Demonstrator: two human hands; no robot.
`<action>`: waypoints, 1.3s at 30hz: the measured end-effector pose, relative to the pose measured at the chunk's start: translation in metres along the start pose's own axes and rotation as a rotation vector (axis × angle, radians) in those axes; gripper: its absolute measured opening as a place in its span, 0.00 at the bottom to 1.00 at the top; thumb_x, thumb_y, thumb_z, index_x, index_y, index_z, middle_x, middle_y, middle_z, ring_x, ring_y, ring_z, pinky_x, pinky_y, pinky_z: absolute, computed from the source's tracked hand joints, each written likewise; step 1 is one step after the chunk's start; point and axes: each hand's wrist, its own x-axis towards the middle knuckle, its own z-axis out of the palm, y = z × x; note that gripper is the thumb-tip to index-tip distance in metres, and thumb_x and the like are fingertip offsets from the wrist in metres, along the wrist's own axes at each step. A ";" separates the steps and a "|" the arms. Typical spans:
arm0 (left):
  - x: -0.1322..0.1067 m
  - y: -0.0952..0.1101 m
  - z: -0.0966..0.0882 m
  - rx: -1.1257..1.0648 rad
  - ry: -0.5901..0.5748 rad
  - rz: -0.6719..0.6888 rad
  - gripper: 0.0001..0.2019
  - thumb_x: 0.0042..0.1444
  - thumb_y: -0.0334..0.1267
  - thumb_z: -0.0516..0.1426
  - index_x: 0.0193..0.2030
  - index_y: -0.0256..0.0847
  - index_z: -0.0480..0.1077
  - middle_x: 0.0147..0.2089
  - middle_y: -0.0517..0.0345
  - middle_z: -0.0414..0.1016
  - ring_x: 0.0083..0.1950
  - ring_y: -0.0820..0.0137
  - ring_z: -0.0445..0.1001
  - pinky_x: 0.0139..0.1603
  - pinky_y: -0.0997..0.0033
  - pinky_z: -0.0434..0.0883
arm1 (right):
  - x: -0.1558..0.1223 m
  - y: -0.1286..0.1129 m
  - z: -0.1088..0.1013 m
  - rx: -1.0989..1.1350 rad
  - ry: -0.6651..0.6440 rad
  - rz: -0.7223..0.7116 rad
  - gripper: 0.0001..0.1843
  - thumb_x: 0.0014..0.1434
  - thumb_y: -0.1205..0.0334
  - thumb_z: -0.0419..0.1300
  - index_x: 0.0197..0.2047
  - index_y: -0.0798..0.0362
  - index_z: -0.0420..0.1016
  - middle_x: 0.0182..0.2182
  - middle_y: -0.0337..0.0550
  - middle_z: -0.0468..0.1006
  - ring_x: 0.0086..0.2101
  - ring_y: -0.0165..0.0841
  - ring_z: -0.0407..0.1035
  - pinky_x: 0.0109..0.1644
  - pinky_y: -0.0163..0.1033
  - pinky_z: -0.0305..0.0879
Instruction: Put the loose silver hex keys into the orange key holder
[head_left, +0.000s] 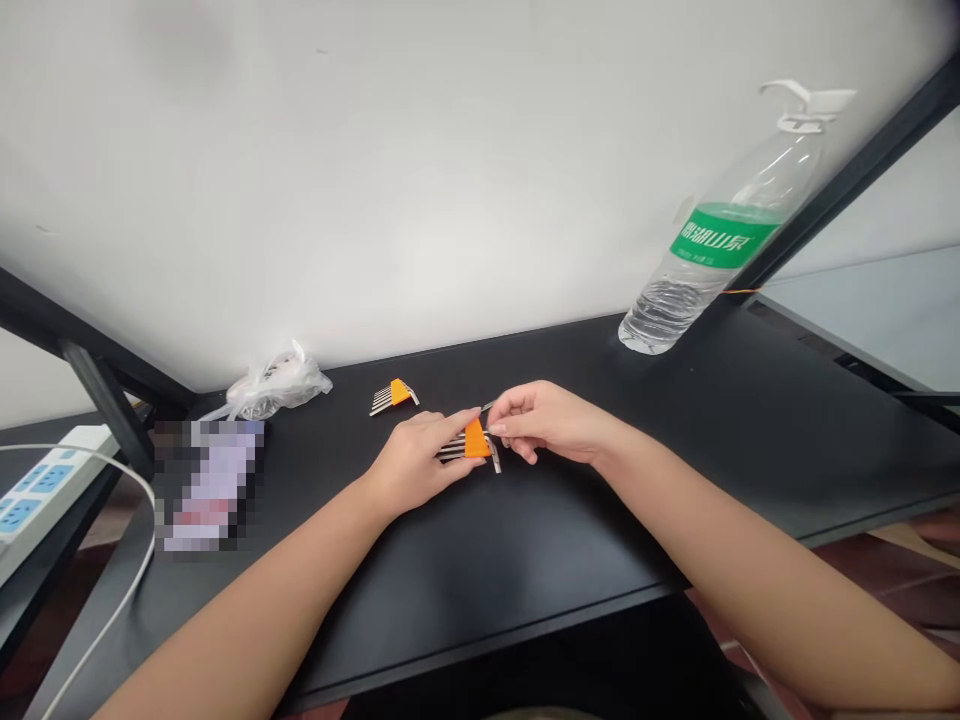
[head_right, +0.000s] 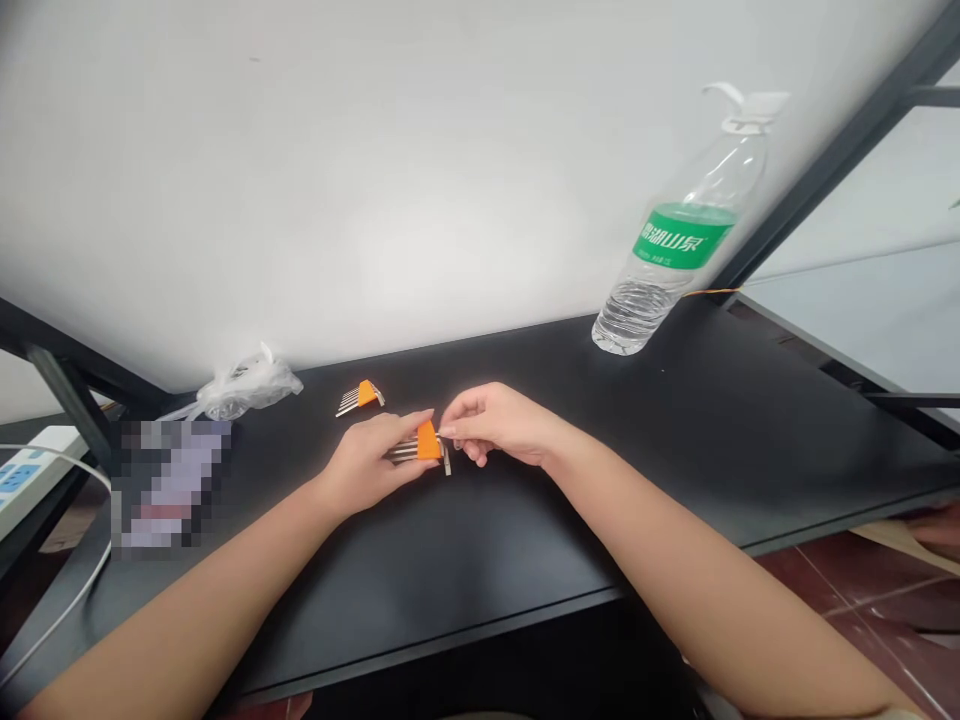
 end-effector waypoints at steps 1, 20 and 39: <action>0.000 0.000 0.000 0.026 0.023 -0.002 0.28 0.63 0.49 0.64 0.67 0.44 0.68 0.45 0.52 0.82 0.41 0.66 0.79 0.50 0.63 0.76 | 0.002 0.001 0.005 0.044 0.031 -0.007 0.20 0.51 0.49 0.75 0.37 0.56 0.78 0.21 0.38 0.75 0.20 0.28 0.66 0.23 0.34 0.66; 0.002 0.002 -0.002 -0.042 0.121 -0.157 0.30 0.62 0.43 0.64 0.70 0.47 0.64 0.51 0.53 0.82 0.46 0.66 0.82 0.51 0.65 0.77 | 0.005 0.009 0.039 0.254 0.062 0.002 0.22 0.59 0.43 0.69 0.45 0.53 0.81 0.30 0.43 0.77 0.29 0.32 0.72 0.31 0.38 0.71; 0.004 0.003 -0.009 -0.090 0.134 -0.269 0.28 0.60 0.39 0.64 0.66 0.44 0.67 0.52 0.53 0.81 0.50 0.64 0.81 0.53 0.62 0.78 | 0.009 0.012 0.012 -0.334 0.187 -0.138 0.18 0.66 0.46 0.62 0.52 0.48 0.80 0.36 0.43 0.78 0.29 0.34 0.74 0.33 0.40 0.71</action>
